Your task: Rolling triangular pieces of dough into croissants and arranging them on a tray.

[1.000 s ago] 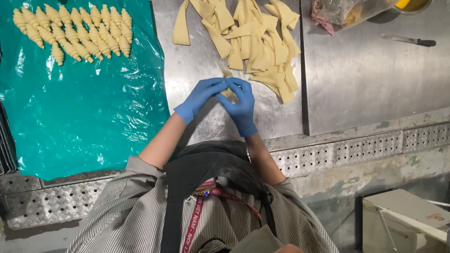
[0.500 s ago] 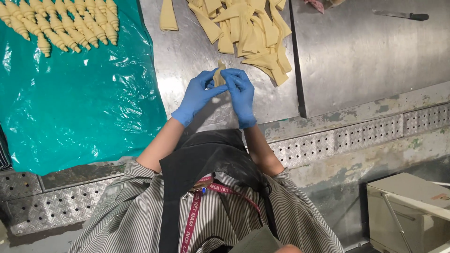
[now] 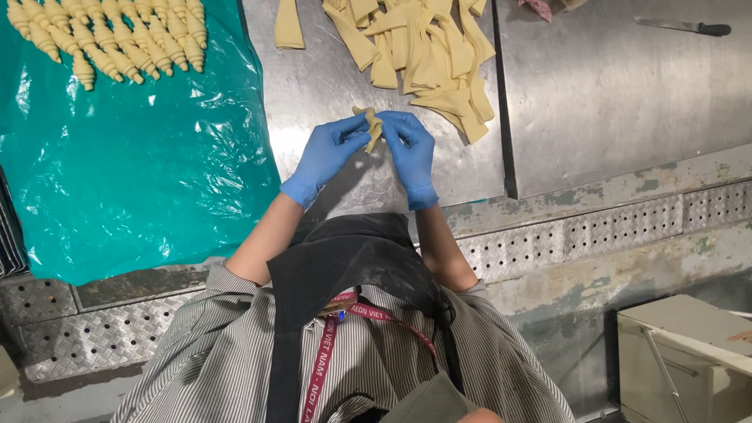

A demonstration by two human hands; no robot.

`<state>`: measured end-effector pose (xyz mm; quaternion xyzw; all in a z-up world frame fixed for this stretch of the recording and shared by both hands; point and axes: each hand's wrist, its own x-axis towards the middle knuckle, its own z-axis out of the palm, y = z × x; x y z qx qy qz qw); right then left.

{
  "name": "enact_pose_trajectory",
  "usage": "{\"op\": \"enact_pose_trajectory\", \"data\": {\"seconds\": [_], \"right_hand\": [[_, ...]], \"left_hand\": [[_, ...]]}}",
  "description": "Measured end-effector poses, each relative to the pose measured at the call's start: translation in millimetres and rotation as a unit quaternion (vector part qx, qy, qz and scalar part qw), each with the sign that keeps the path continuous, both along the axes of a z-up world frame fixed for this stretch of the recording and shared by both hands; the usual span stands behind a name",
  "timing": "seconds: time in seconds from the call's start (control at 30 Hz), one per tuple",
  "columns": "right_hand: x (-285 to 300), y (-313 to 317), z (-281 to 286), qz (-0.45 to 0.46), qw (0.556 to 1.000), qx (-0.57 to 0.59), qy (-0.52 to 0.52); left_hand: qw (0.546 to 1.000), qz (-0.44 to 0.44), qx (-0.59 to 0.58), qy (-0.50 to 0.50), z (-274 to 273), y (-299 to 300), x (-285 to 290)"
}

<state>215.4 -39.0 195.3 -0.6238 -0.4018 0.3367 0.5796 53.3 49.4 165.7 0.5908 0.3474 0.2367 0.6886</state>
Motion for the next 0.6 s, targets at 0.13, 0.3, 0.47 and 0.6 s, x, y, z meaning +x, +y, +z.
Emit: {"op": "enact_pose_trajectory", "data": {"seconds": [0.13,0.3,0.47,0.6], "right_hand": [[-6.8,3.8,7.9,0.004,0.999,0.004,-0.052],[-13.3,7.5,-0.6,-0.031,0.996,0.012,-0.082],[-6.3,9.8,-26.7,-0.037,0.998,0.009,-0.046],[8.5,11.2,-57.0,-0.061,0.99,-0.035,0.126]], "left_hand": [[0.998,0.02,0.05,0.025,-9.6,-5.8,3.7],[0.983,0.087,0.16,0.038,12.3,-11.6,9.6],[0.99,0.105,0.091,0.02,-1.6,-10.7,11.3],[0.984,0.151,-0.047,-0.086,-36.8,-10.4,10.9]]}}
